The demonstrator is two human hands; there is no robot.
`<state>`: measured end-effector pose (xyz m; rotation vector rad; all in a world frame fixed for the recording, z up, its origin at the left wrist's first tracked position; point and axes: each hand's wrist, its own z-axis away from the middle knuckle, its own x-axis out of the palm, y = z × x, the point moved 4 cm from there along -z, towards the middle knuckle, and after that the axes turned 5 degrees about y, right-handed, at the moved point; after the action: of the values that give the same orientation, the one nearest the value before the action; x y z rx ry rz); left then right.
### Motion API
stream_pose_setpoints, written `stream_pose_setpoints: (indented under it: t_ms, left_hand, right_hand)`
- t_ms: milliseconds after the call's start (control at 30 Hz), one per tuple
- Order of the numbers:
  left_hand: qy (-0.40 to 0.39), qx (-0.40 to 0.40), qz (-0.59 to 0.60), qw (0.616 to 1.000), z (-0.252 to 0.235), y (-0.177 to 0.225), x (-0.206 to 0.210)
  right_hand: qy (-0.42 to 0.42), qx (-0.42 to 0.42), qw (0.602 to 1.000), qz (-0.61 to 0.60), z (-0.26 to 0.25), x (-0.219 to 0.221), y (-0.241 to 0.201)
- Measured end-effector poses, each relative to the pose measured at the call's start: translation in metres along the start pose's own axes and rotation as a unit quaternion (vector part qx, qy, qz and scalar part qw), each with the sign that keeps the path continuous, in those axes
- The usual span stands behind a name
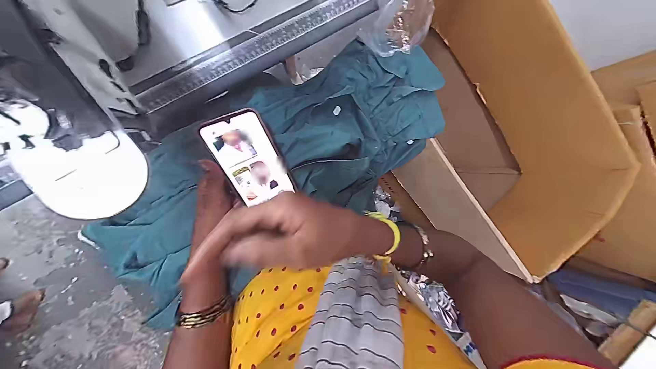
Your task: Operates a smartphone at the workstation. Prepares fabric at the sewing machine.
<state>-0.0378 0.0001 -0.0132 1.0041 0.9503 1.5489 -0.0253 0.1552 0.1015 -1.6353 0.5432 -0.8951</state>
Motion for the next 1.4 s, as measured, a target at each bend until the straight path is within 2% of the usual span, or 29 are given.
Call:
stream_pose_setpoints:
  t_ms: [33,100,167,233,300,533,767,933,1033,1200,1400]
  left_hand:
    - [-0.013,0.004,0.009,1.000,-0.004,-0.005,-0.003]
    - [-0.009,0.003,0.004,1.000,-0.012,-0.010,-0.002]
    - [-0.029,0.003,0.004,1.000,-0.014,-0.011,-0.002]
    - [-0.038,0.006,0.017,0.999,-0.014,-0.013,-0.003]
    - [-0.045,0.010,0.030,0.998,-0.014,-0.013,-0.002]
    - [-0.051,0.011,0.039,0.998,-0.014,-0.012,-0.002]
    - [-0.059,0.014,0.040,0.997,-0.013,-0.011,-0.002]
    - [-0.060,0.009,0.044,0.997,-0.013,-0.010,-0.001]
    - [-0.062,0.012,0.049,0.997,-0.013,-0.011,-0.002]
    - [-0.064,0.004,0.060,0.996,-0.014,-0.013,-0.002]
    - [-0.068,0.006,0.068,0.995,-0.014,-0.013,-0.002]
  right_hand:
    - [0.080,-0.007,0.991,0.108,0.006,-0.018,0.014]
    - [0.181,-0.028,0.924,0.335,0.021,-0.041,0.044]
    - [0.193,-0.080,0.847,0.490,0.036,-0.043,0.064]
    - [0.175,-0.124,0.815,0.538,0.045,-0.035,0.073]
    - [0.156,-0.149,0.801,0.558,0.046,-0.026,0.076]
    - [0.125,-0.159,0.796,0.571,0.038,-0.017,0.080]
    - [0.212,-0.146,0.825,0.503,0.042,-0.032,0.071]
    - [0.258,-0.115,0.823,0.493,0.044,-0.049,0.072]
    - [0.252,-0.118,0.819,0.501,0.047,-0.047,0.073]
    - [0.222,-0.145,0.790,0.553,0.051,-0.039,0.078]
    - [0.205,-0.146,0.786,0.564,0.052,-0.035,0.081]
